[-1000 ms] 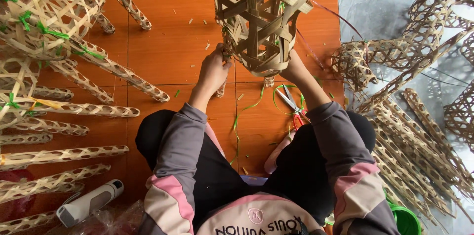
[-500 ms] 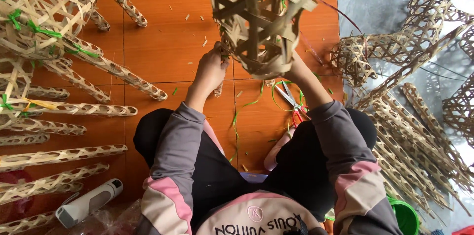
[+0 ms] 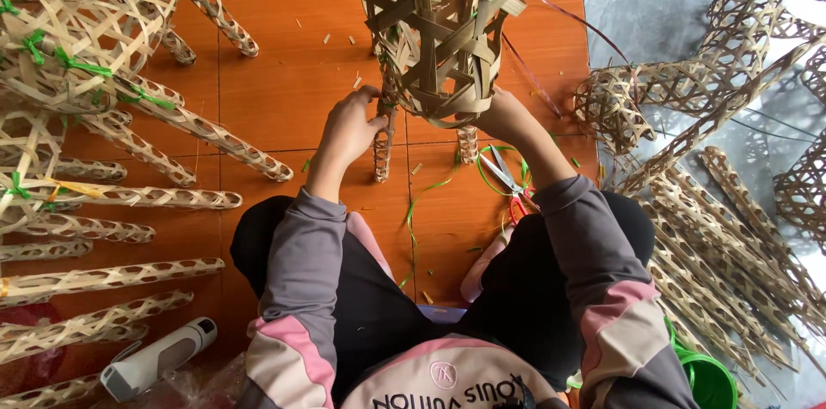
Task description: Weaving bamboo strips and securing them with plastic ties to create animal-shaped structures.
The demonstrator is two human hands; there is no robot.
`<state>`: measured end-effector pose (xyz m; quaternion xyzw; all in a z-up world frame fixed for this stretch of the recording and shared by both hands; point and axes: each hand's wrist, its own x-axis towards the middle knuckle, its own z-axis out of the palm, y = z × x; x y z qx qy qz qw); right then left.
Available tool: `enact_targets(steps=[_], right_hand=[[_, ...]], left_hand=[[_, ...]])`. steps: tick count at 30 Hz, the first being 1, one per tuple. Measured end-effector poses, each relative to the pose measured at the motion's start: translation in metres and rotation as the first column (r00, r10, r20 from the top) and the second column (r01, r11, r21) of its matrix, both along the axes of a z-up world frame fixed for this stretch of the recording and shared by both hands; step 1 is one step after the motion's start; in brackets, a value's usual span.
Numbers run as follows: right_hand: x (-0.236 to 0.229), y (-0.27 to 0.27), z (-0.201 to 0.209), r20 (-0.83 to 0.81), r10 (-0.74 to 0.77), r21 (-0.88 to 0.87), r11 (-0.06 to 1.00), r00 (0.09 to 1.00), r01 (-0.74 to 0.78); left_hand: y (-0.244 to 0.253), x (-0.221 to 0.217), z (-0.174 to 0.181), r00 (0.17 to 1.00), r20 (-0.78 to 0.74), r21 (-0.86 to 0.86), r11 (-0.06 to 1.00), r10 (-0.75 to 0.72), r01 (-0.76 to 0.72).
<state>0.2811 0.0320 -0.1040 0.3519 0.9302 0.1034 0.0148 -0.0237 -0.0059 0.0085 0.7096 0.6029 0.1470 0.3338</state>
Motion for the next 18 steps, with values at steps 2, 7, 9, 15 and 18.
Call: enact_targets(steps=[2,7,9,15,18], right_hand=[[-0.007,-0.007,0.028,0.023,0.017,0.042,0.999,1.0,-0.018],[-0.013,-0.023,0.05,0.17,0.031,0.174,0.983,0.985,-0.061],[-0.033,-0.014,0.065,0.133,0.021,0.159,0.986,0.991,-0.042],[-0.038,-0.023,0.068,0.02,-0.017,0.088,0.996,1.0,0.015],[-0.038,-0.021,0.07,-0.039,-0.046,0.062,0.997,0.998,0.049]], left_hand=[[0.002,-0.002,-0.005,1.0,-0.005,0.013,1.0,0.012,-0.012],[-0.001,0.003,-0.001,1.0,-0.003,0.025,0.999,0.025,-0.025],[-0.008,0.008,0.019,0.999,0.035,0.005,1.0,0.012,-0.012],[-0.009,0.009,0.021,0.997,0.073,0.025,1.0,0.005,-0.007],[-0.005,0.007,0.009,0.998,0.07,0.045,0.999,-0.006,0.003]])
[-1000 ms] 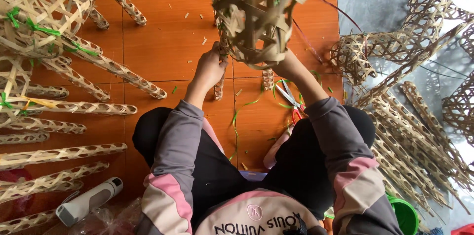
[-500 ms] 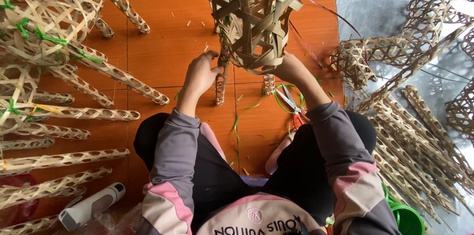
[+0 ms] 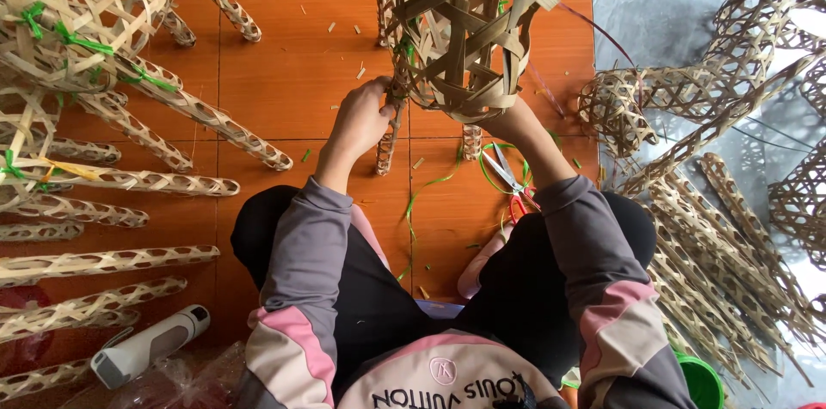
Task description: Weaving bamboo strips and securing them with plastic ties to create animal-shaped structures.
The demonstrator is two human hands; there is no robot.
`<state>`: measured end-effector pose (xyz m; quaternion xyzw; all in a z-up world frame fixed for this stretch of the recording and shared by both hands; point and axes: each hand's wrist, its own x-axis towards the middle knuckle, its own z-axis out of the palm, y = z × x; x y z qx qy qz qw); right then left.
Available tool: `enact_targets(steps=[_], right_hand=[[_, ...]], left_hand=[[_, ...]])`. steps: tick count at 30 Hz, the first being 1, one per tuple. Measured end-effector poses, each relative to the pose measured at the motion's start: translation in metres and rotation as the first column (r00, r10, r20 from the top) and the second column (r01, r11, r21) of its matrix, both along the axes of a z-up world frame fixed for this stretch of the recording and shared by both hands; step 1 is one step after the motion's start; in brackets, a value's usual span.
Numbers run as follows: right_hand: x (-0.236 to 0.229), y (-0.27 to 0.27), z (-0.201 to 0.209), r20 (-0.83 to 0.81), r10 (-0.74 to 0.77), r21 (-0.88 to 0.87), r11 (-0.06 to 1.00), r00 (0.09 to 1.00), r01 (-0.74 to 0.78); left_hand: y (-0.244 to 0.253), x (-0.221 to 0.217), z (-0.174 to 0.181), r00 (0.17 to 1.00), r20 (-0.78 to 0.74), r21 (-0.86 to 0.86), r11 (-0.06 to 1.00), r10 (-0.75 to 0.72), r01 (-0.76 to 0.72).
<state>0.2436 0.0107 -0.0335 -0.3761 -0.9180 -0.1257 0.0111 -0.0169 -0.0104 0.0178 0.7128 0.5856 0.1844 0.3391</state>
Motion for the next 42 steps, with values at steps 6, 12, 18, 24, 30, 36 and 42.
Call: enact_targets(steps=[6,12,18,24,30,36,42], right_hand=[[0.004,0.002,-0.004,-0.12,-0.06,-0.055,0.997,0.991,0.053],[0.05,-0.021,-0.046,-0.236,-0.14,-0.131,0.985,0.962,0.112],[0.065,-0.051,-0.067,-0.338,-0.236,-0.229,0.96,0.911,0.164],[0.025,-0.028,-0.032,-0.429,-0.334,-0.317,0.926,0.84,0.206],[0.005,-0.009,-0.015,-0.502,-0.424,-0.399,0.887,0.753,0.233],[0.004,-0.001,-0.011,-0.567,-0.502,-0.466,0.849,0.652,0.248],[0.002,0.012,-0.006,-0.624,-0.558,-0.516,0.82,0.547,0.248]], left_hand=[[-0.004,0.003,0.017,0.998,0.05,-0.059,0.998,0.029,-0.026],[0.008,0.001,-0.024,0.998,0.064,0.03,0.999,0.02,-0.022],[-0.002,0.011,-0.013,1.0,0.007,0.109,0.994,0.01,-0.011],[-0.001,0.017,-0.015,0.999,0.037,0.124,0.992,0.028,-0.032],[0.005,0.013,-0.032,1.0,0.031,0.138,0.99,0.007,-0.011],[0.003,0.012,-0.021,0.995,0.098,0.142,0.99,-0.008,-0.006],[-0.007,0.016,-0.001,0.993,0.114,0.161,0.987,-0.007,-0.012]])
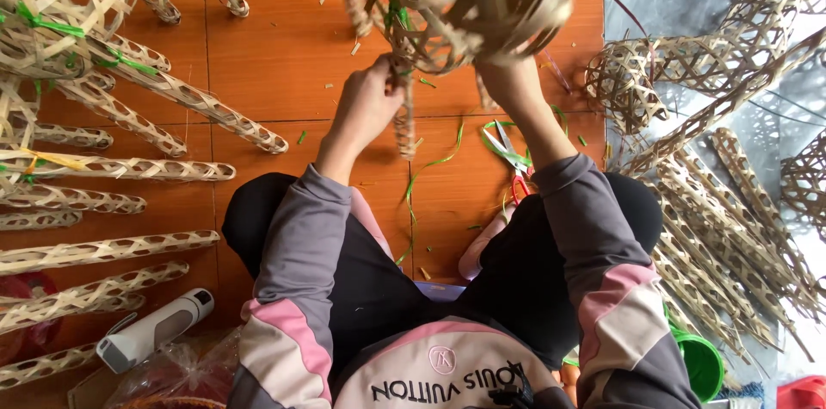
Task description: Weaving bamboo strips and securing them with plastic ties to create animal-shaped structures.
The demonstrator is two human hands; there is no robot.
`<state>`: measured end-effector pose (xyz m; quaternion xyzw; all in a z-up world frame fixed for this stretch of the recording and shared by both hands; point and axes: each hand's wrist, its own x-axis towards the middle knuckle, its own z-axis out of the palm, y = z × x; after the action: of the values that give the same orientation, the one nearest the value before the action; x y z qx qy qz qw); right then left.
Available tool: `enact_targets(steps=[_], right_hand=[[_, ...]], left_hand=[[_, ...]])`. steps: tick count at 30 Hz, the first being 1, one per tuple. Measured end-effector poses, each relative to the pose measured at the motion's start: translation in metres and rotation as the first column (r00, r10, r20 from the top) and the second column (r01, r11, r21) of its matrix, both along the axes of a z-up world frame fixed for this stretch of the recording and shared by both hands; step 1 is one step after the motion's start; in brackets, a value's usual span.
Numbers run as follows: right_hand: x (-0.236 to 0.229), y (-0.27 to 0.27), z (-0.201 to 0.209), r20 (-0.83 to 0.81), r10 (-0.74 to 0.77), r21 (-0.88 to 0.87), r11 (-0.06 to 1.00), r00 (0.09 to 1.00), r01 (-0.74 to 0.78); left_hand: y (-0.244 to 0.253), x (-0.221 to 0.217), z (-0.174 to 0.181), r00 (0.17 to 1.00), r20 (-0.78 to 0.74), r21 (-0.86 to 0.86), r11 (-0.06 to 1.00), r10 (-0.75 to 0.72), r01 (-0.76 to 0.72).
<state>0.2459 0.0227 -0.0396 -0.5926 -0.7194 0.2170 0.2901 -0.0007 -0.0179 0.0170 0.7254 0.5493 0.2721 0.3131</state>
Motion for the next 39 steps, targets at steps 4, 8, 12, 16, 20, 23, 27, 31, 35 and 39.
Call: enact_targets(steps=[4,8,12,16,20,23,27,31,35,39], right_hand=[[-0.007,0.009,-0.017,-0.055,-0.025,-0.002,1.0,0.998,0.025],[-0.049,-0.017,-0.027,0.056,0.166,-0.209,0.966,0.985,-0.151],[-0.078,-0.027,-0.064,-0.149,0.068,-0.392,0.912,0.987,-0.121],[-0.077,-0.026,-0.074,-0.168,0.0,-0.442,0.894,0.986,-0.075],[-0.076,-0.022,-0.081,-0.141,-0.017,-0.469,0.882,0.99,-0.052],[-0.075,-0.023,-0.086,-0.151,-0.018,-0.471,0.88,0.988,-0.056],[-0.077,-0.022,-0.093,-0.192,0.001,-0.435,0.896,0.981,-0.087],[-0.081,-0.024,-0.087,-0.168,0.006,-0.432,0.898,0.986,-0.079],[-0.072,-0.029,-0.072,-0.156,0.102,-0.474,0.865,0.983,-0.165],[-0.034,-0.022,-0.148,0.411,0.493,-0.581,0.79,0.767,-0.197]], left_hand=[[0.01,0.011,-0.051,0.992,-0.021,0.155,0.981,0.121,-0.116],[0.008,0.021,-0.061,0.991,0.048,0.08,0.989,0.125,-0.128],[0.001,0.025,-0.055,0.952,-0.029,0.343,0.898,0.304,-0.276],[-0.005,0.014,-0.027,0.914,0.028,0.439,0.816,0.405,-0.375],[-0.003,0.02,-0.035,0.902,-0.047,0.469,0.807,0.429,-0.359],[0.004,0.023,-0.043,0.909,-0.111,0.415,0.85,0.402,-0.325],[0.02,0.031,-0.059,0.926,-0.114,0.286,0.905,0.359,-0.316],[0.027,0.04,-0.064,0.937,-0.07,0.244,0.917,0.341,-0.315],[0.025,0.035,-0.056,0.953,-0.025,0.302,0.911,0.301,-0.28],[0.022,0.031,-0.044,0.962,0.027,0.333,0.905,0.271,-0.264]])
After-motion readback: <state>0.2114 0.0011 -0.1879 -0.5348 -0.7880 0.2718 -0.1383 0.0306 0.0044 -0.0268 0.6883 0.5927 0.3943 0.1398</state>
